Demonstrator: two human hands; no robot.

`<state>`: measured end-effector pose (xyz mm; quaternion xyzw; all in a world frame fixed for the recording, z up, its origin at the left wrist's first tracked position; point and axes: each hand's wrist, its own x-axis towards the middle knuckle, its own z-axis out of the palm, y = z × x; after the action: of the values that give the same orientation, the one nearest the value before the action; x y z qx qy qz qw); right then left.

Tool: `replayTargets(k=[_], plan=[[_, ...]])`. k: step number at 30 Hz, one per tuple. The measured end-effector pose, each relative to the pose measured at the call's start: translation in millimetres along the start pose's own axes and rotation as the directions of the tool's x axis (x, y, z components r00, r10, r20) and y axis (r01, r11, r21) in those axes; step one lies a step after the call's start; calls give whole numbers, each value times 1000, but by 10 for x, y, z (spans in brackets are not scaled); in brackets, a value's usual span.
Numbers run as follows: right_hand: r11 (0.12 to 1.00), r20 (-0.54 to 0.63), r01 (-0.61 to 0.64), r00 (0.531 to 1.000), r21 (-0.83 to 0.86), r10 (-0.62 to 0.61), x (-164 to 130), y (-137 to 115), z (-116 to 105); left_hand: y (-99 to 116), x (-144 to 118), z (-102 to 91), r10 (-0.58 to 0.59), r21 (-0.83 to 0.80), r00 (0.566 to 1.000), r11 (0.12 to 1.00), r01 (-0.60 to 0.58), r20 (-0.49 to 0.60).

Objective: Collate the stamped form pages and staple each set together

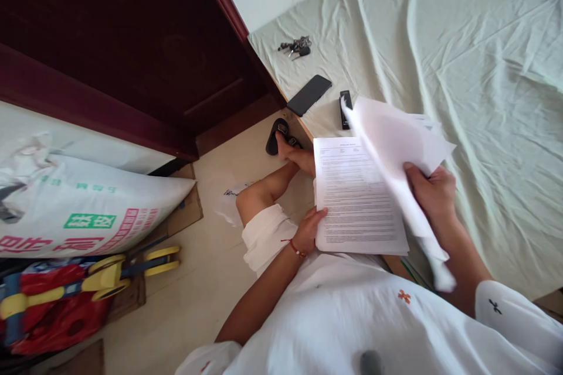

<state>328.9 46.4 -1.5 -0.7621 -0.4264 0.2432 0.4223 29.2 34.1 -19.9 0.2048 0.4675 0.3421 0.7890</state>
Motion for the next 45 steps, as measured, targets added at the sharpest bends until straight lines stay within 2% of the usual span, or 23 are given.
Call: replayTargets(k=[2, 5, 8, 10, 13, 17, 24, 30, 38, 45], plan=[[999, -6, -23, 1000, -45, 23, -26, -47, -5, -7, 19, -4, -3, -20, 999, 1000, 2, -52], [994, 50, -18, 998, -109, 24, -28, -75, -3, -41, 53, -10, 6, -50, 991, 999, -13, -131], [992, 111, 6, 994, -127, 9, -16, -66, 9, -73, 75, -8, 5, -106, 994, 994, -16, -108], [995, 148, -25, 988, -98, 39, -16, -55, 20, -85, 78, -7, 1, -127, 998, 992, -10, -70], [997, 173, -72, 982, -42, 78, -24, -32, 36, -100, 76, -14, 26, -110, 997, 993, -34, -74], [998, 168, -63, 984, 24, 58, -23, 30, 64, -122, 79, -27, 54, -76, 993, 995, -62, -106], [998, 166, -30, 986, 59, 20, -31, 67, 111, -133, 78, -15, 50, -82, 994, 995, -58, -97], [993, 87, -37, 996, 111, 28, -43, -16, 121, -147, 77, 28, 15, -161, 995, 987, -31, -100], [999, 32, 11, 999, 35, -12, -41, -20, 104, -158, 78, 32, 5, -217, 997, 976, -23, -83], [999, 14, 38, 999, 22, -39, -12, 78, 103, -187, 101, -7, -102, -306, 995, 947, 97, 0]])
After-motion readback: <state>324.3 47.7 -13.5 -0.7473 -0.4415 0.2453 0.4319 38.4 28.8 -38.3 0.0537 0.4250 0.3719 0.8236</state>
